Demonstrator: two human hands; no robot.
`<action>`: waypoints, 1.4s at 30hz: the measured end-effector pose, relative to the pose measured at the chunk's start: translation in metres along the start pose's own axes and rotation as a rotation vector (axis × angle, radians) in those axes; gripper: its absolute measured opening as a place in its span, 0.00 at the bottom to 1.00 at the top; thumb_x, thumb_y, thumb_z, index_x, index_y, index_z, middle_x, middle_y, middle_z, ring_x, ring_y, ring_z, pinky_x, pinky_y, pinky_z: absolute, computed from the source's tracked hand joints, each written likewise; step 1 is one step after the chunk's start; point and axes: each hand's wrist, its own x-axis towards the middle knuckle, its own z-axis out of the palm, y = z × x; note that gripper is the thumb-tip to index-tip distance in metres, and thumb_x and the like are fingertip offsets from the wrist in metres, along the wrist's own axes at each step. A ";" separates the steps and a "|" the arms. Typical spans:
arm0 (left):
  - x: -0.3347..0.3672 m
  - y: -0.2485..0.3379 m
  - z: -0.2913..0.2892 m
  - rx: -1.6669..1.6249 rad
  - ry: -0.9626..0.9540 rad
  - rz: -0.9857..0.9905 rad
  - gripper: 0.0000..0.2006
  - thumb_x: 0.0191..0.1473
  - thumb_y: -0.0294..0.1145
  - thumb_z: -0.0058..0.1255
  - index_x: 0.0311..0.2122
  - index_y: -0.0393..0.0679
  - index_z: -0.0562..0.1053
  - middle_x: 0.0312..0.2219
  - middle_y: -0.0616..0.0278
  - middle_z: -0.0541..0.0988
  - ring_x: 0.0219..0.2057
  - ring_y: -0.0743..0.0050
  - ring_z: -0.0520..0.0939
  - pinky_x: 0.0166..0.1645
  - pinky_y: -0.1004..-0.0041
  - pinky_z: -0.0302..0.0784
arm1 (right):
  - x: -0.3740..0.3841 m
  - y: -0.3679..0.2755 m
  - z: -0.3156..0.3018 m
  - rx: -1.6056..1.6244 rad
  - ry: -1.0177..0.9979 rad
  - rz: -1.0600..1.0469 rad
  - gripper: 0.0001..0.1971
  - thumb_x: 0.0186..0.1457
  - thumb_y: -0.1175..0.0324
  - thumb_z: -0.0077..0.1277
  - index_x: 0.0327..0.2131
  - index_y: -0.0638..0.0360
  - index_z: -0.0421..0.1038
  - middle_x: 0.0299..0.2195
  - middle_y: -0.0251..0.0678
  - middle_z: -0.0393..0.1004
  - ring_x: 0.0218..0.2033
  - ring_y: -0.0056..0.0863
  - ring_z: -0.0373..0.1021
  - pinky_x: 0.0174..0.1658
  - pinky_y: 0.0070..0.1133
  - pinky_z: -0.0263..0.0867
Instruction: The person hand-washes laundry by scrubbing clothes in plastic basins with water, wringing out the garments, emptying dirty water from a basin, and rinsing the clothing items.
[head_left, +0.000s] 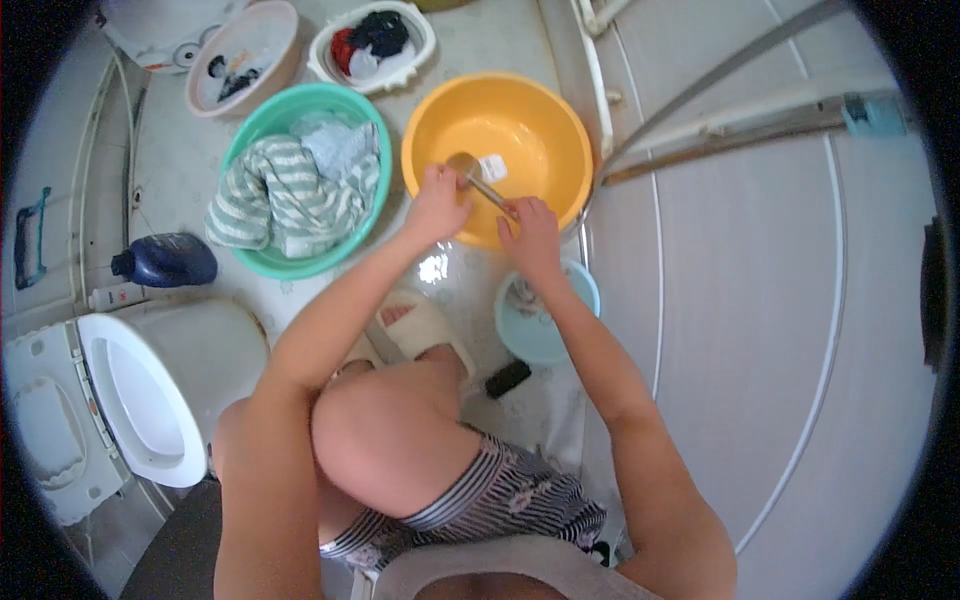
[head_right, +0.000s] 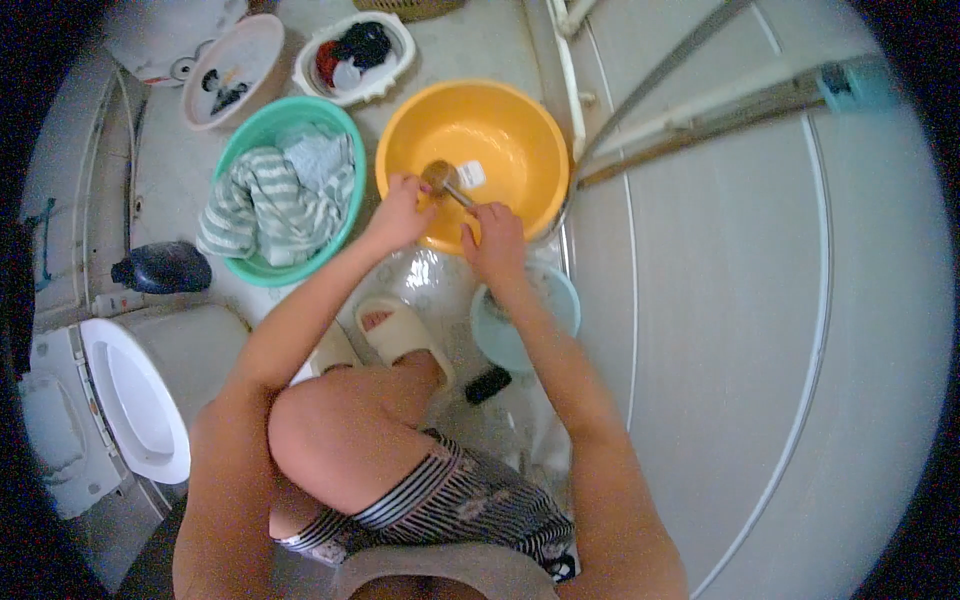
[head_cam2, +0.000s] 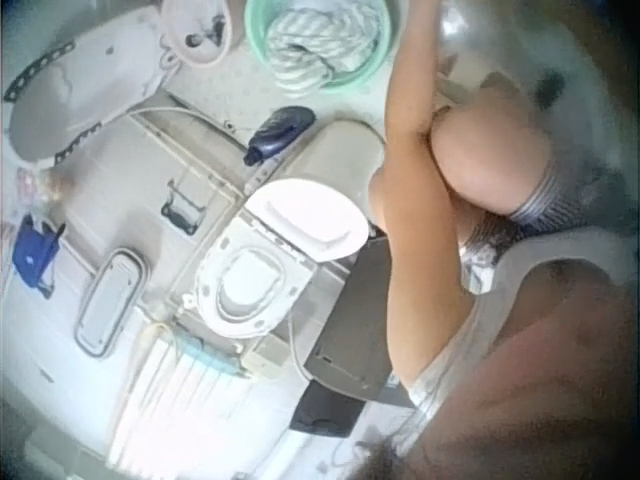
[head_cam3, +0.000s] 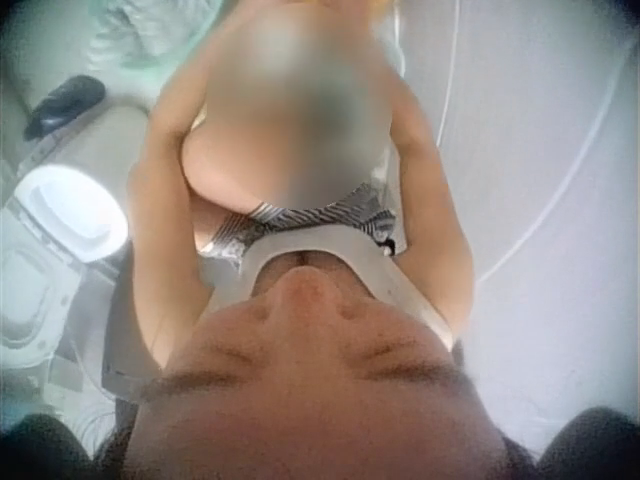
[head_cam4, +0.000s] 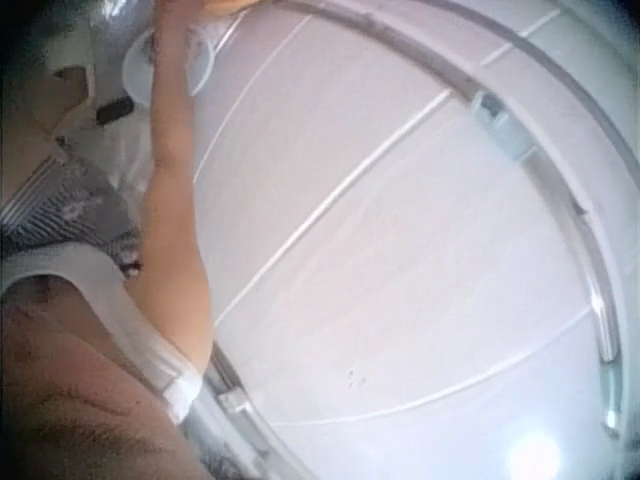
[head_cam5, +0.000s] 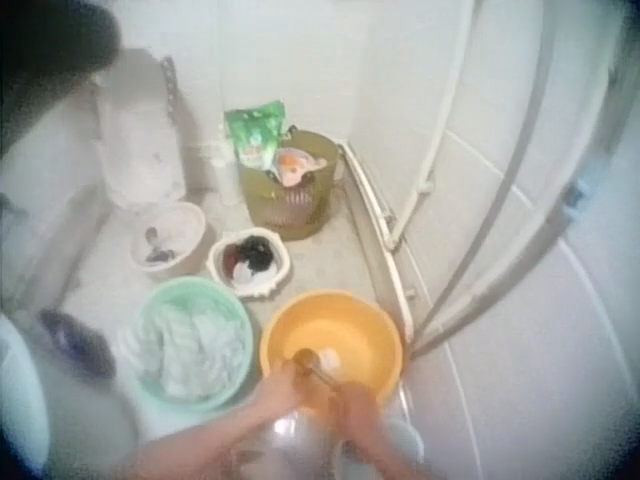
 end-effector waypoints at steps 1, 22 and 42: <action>-0.002 -0.004 -0.001 -0.002 -0.001 0.020 0.17 0.44 0.33 0.51 0.40 0.38 0.66 0.42 0.49 0.63 0.39 0.53 0.72 0.46 0.65 0.68 | -0.023 -0.013 -0.021 0.100 -0.068 -0.099 0.10 0.41 0.69 0.52 0.31 0.53 0.68 0.27 0.37 0.68 0.34 0.37 0.66 0.35 0.34 0.61; -0.042 0.025 -0.050 -0.007 -0.370 0.311 0.16 0.46 0.35 0.51 0.40 0.38 0.69 0.40 0.49 0.68 0.36 0.56 0.74 0.43 0.67 0.71 | -0.248 0.016 -0.044 -0.311 -0.974 -0.066 0.20 0.35 0.62 0.55 0.34 0.62 0.69 0.30 0.41 0.69 0.34 0.39 0.65 0.38 0.32 0.61; -0.430 0.083 -0.376 -0.728 0.929 -0.399 0.28 0.54 0.57 0.38 0.46 0.38 0.62 0.33 0.60 0.73 0.25 0.74 0.76 0.24 0.73 0.74 | -0.014 -0.517 -0.114 1.029 -0.780 -0.766 0.26 0.43 0.61 0.58 0.45 0.63 0.64 0.42 0.40 0.67 0.32 0.21 0.64 0.36 0.19 0.63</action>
